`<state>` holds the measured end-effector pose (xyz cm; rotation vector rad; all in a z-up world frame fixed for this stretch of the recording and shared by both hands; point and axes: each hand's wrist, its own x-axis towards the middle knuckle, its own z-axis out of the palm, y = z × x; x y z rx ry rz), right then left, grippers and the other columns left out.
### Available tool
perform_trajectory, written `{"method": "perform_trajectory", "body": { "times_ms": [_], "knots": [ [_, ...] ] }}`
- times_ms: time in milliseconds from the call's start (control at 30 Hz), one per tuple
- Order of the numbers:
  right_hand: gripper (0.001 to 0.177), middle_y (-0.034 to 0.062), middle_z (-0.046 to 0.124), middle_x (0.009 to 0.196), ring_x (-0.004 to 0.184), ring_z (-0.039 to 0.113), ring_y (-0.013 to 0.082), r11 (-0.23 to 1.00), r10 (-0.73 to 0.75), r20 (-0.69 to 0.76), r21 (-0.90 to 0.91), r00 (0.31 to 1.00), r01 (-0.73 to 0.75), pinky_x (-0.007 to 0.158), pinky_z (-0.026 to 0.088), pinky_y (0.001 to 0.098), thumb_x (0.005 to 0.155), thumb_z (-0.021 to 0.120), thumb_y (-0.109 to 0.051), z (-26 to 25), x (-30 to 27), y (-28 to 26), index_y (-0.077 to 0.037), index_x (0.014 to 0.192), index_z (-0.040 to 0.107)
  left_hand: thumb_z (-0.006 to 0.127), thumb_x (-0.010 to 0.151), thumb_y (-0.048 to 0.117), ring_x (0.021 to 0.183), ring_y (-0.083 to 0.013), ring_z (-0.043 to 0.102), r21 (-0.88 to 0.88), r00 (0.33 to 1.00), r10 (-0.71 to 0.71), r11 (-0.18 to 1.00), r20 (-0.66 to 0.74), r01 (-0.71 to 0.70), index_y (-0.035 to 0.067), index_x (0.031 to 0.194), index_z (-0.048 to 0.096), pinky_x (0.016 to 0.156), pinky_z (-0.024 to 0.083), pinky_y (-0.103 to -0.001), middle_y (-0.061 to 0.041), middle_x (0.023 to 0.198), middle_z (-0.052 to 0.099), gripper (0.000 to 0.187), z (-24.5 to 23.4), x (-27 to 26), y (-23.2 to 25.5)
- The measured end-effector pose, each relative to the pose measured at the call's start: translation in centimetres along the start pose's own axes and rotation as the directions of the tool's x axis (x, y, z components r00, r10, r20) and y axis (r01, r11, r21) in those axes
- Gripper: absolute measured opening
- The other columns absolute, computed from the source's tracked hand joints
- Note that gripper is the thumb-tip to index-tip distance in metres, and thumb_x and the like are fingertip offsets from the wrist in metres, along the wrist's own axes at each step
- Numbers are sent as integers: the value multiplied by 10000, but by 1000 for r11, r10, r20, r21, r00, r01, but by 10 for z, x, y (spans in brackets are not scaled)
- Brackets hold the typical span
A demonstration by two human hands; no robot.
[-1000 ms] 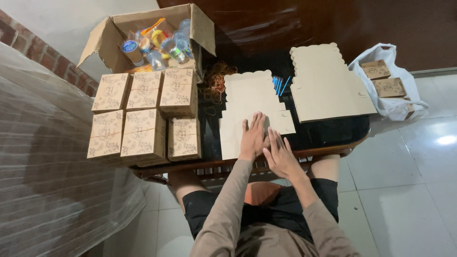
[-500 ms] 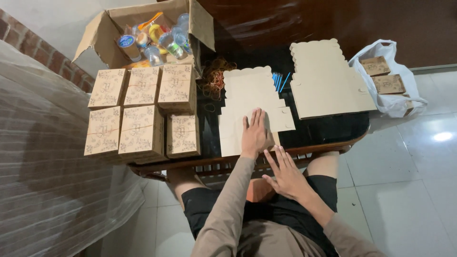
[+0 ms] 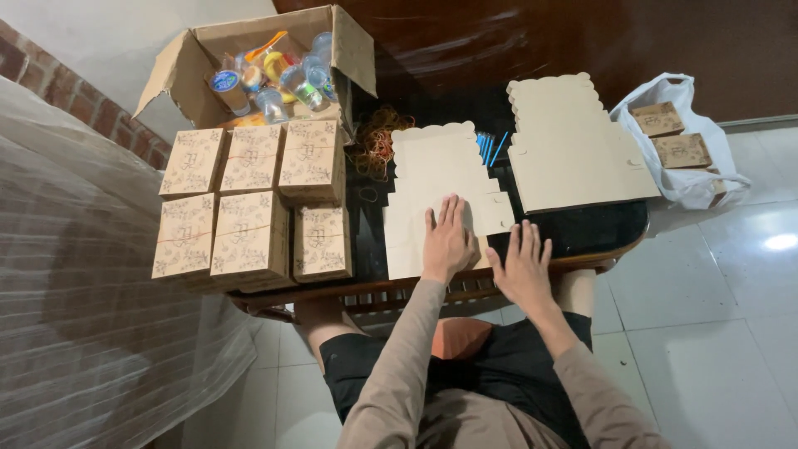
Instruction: Folding cardboard boxes and filling them with small packaged goods.
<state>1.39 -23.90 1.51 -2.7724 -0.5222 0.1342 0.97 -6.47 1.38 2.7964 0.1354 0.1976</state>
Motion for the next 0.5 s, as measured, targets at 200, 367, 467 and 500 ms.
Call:
{"method": "perform_trajectory", "body": {
  "times_ms": [200,367,467,500],
  "knots": [
    [769,254,175,1660,1569,111,401,971,-33,-31,235,999,39,1204,-42,708,1096,293,-600,12,2,-3,-7,1586,263,439,930,258,1538,-293,318,-13,998,8,1000,-54,-9,54,1588,287,1240,175,-588,-183,1640,349,705,7,3,-2],
    [735,277,305,1604,1516,261,402,925,-235,-52,295,971,240,1215,68,672,1086,338,-514,-11,-8,-26,-72,1638,137,522,875,245,1544,-287,301,-6,1000,7,1000,-27,-8,49,1620,192,1244,153,-585,-183,1654,324,837,25,8,-11],
    [743,233,310,1629,1521,282,358,930,-335,3,160,942,330,1228,86,646,1075,336,-538,-1,-6,-22,-95,1640,147,545,834,144,1511,-317,352,-135,997,9,991,-83,-20,29,1613,181,1236,174,-588,-204,1620,369,867,18,2,-11],
    [771,211,272,1656,1542,246,337,936,-345,38,87,938,341,1233,80,639,1067,325,-575,4,-4,-20,-89,1638,143,538,822,90,1486,-341,388,-238,992,1,971,-127,-31,17,1603,193,1230,193,-592,-220,1596,400,857,13,1,-10]
  ]
}}
